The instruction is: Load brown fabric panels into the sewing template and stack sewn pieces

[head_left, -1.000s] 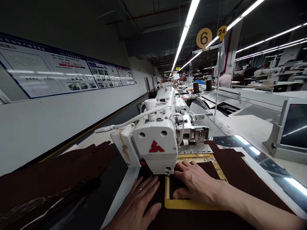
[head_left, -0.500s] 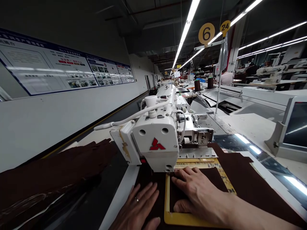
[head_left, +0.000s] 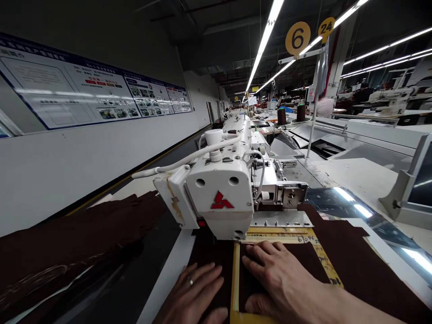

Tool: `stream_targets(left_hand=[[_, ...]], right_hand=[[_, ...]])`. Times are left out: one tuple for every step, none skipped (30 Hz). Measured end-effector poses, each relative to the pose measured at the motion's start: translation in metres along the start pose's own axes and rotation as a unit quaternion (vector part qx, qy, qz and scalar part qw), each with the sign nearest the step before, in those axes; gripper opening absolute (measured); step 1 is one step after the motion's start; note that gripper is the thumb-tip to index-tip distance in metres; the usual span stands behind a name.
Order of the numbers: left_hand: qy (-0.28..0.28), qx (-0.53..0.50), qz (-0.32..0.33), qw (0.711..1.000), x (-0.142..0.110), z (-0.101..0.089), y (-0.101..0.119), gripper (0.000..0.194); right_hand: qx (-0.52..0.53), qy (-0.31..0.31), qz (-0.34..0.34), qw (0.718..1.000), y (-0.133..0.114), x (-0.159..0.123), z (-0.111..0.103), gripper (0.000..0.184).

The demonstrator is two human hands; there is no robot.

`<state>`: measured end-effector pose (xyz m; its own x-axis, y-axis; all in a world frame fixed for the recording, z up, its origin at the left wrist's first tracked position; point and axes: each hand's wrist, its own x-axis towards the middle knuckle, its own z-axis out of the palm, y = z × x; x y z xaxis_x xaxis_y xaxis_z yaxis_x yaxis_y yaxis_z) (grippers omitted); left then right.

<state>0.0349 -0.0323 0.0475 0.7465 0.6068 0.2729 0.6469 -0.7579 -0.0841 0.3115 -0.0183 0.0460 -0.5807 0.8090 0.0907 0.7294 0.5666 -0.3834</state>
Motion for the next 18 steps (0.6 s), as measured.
stream_targets(left_hand=[[-0.005,-0.026,-0.017,0.999,0.011,-0.004,0.002,0.042],[-0.015,-0.054,-0.03,0.998,0.023,-0.007,0.005,0.042],[-0.031,-0.079,-0.039,0.996,0.034,-0.008,0.007,0.043],[-0.046,-0.101,-0.04,0.993,0.044,-0.009,0.01,0.046],[-0.06,-0.117,-0.039,0.99,0.053,-0.008,0.012,0.05],[-0.071,-0.128,-0.037,0.989,0.059,-0.007,0.014,0.054],[-0.077,-0.134,-0.034,0.987,0.063,-0.004,0.015,0.058],[-0.081,-0.136,-0.035,0.987,0.065,-0.001,0.016,0.061],[-0.082,-0.132,-0.035,0.987,0.065,0.003,0.017,0.062],[-0.081,-0.122,-0.034,0.989,0.064,0.007,0.017,0.062],[-0.081,-0.105,-0.035,0.991,0.062,0.011,0.017,0.061],[-0.082,-0.084,-0.037,0.992,0.059,0.015,0.018,0.059],[-0.084,-0.062,-0.039,0.994,0.058,0.018,0.018,0.057],[-0.087,-0.041,-0.041,0.995,0.056,0.02,0.018,0.056],[-0.091,-0.023,-0.042,0.995,0.056,0.021,0.019,0.055],[-0.097,-0.01,-0.042,0.994,0.056,0.021,0.019,0.055],[-0.104,-0.002,-0.04,0.994,0.057,0.019,0.02,0.055],[-0.109,0.003,-0.038,0.993,0.059,0.017,0.021,0.056]], right_hand=[[0.003,0.004,-0.003,1.0,0.0,-0.001,-0.001,0.063],[0.006,0.008,-0.007,1.0,0.0,-0.001,-0.002,0.061],[0.011,0.012,-0.013,1.0,0.001,-0.002,-0.002,0.06],[0.016,0.016,-0.019,1.0,0.001,-0.002,-0.003,0.059],[0.021,0.021,-0.023,0.999,0.002,-0.003,-0.003,0.057],[0.025,0.025,-0.027,0.999,0.002,-0.003,-0.002,0.054],[0.027,0.028,-0.029,0.999,0.003,-0.003,-0.002,0.052],[0.028,0.03,-0.031,0.999,0.003,-0.002,-0.002,0.05],[0.029,0.031,-0.033,0.999,0.004,-0.002,-0.003,0.047],[0.029,0.031,-0.036,0.998,0.004,-0.002,-0.004,0.046],[0.027,0.029,-0.038,0.998,0.005,-0.002,-0.005,0.045],[0.024,0.028,-0.036,0.999,0.006,-0.003,-0.006,0.044],[0.02,0.024,-0.03,0.999,0.007,-0.005,-0.008,0.043],[0.013,0.02,-0.02,1.0,0.01,-0.008,-0.01,0.042],[0.006,0.017,-0.008,1.0,0.013,-0.012,-0.012,0.043],[-0.001,0.012,0.005,1.0,0.017,-0.017,-0.014,0.044],[-0.008,0.01,0.018,1.0,0.022,-0.024,-0.015,0.045],[-0.015,0.01,0.029,0.999,0.028,-0.031,-0.017,0.047]])
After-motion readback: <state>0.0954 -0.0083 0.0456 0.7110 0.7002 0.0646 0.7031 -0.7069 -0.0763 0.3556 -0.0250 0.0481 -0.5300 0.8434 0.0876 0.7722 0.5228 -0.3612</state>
